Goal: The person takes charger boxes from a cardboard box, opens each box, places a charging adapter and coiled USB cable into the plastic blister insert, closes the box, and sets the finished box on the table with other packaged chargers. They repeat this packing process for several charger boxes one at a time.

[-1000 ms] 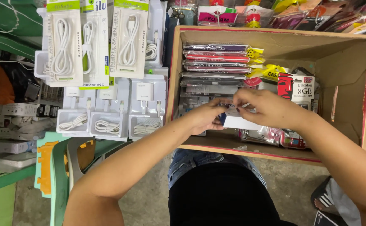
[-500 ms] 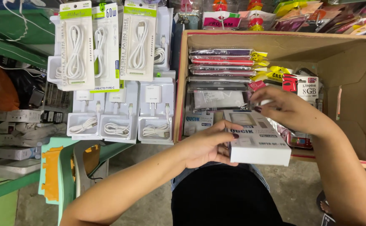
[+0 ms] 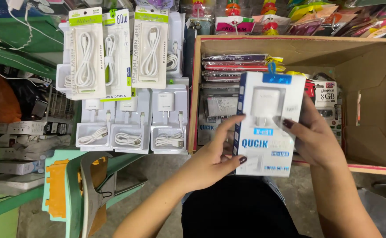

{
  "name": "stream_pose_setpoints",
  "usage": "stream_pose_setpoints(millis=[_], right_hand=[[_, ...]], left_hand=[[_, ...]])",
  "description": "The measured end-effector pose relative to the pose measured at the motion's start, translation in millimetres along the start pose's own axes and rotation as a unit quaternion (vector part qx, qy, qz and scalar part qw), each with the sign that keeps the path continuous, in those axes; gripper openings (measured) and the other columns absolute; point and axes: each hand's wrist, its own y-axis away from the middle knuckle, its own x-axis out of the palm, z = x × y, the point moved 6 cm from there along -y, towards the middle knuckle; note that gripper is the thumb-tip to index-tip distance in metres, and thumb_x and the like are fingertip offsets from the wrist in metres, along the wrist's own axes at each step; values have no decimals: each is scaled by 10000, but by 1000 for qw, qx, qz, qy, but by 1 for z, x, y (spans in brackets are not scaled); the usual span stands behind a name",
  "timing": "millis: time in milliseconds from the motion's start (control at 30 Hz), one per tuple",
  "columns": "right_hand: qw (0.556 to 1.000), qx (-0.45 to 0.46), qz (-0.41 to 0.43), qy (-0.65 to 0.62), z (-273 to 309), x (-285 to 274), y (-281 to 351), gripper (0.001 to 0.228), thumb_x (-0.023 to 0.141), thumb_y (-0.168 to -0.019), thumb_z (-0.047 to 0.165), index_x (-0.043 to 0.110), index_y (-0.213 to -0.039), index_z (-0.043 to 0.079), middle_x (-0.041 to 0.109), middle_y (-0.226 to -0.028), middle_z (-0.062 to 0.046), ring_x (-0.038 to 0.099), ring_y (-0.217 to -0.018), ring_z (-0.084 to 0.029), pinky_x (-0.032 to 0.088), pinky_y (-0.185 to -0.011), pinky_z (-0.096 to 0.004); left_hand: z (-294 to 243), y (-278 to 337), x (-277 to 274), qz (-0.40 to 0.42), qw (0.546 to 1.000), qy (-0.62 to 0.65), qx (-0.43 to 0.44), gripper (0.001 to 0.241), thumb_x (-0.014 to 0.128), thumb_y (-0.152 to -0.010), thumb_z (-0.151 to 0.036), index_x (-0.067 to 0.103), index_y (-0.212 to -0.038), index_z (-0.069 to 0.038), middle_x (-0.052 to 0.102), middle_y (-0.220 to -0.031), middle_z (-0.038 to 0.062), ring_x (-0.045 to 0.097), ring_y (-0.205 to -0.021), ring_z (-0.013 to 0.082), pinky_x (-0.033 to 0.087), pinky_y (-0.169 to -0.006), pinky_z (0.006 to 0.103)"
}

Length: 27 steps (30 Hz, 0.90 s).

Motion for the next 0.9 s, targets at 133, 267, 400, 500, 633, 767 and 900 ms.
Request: stream_pose_setpoints(millis=[133,267,400,500,633,767,900], right_hand=[[1000,20,-12,16,-15,8,5,854,568,-860,-83,269,-1641,89,575,-1421,-118,568,-1244,-192,468,-1021,-367],[995,12,49,83,-23,20,10,667,639,-882,-83,409,-1507,-45,618,-1350,-128,581,-1242,-160,471,-1051,-324],[996,-10,45,77,-21,25,12,661,685,-881,-45,421,-1487,-48,643,-1325,-125,591,-1228,-165,483,-1032,-331],[994,-4,40,106,-27,27,16,674,687,-868,-33,421,-1488,-32,638,-1324,-117,585,-1226,-158,481,-1026,-323],[989,-17,14,143,-38,19,19,633,671,-898,-40,457,-1494,-44,626,-1327,-118,567,-1235,-159,456,-1055,-311],[998,-48,-45,24,-39,7,21,613,654,-910,-51,463,-1492,-45,615,-1374,-118,571,-1268,-180,459,-1086,-322],[996,-69,-42,-33,-42,2,25,597,666,-925,-44,463,-1486,-48,634,-1328,-145,617,-1211,-206,498,-1053,-368]], left_hand=[[5,-7,-6,-37,998,16,57,901,640,-994,39,108,-1687,-183,583,-1291,155,665,-1037,182,572,-908,318],[8,-15,-24,-129,990,48,32,1043,643,-900,38,-32,-1650,-226,576,-1351,110,651,-1071,171,587,-796,332],[25,-20,-31,-141,985,55,81,1084,720,-878,29,8,-1672,-166,595,-1308,151,604,-1185,189,544,-969,351],[36,-32,-38,-168,976,72,116,896,725,-917,13,216,-1652,-48,587,-1369,150,588,-1241,203,523,-1020,347],[49,-54,-40,-192,958,172,127,731,709,-920,-16,311,-1533,-13,593,-1364,99,601,-1230,162,522,-1034,301],[57,-61,-40,-229,922,274,147,571,661,-973,-37,403,-1482,-26,618,-1360,98,599,-1215,152,504,-990,284],[61,-61,-39,-258,900,343,75,539,595,-1080,-172,404,-1560,-15,533,-1240,127,482,-998,193,341,-763,311]])
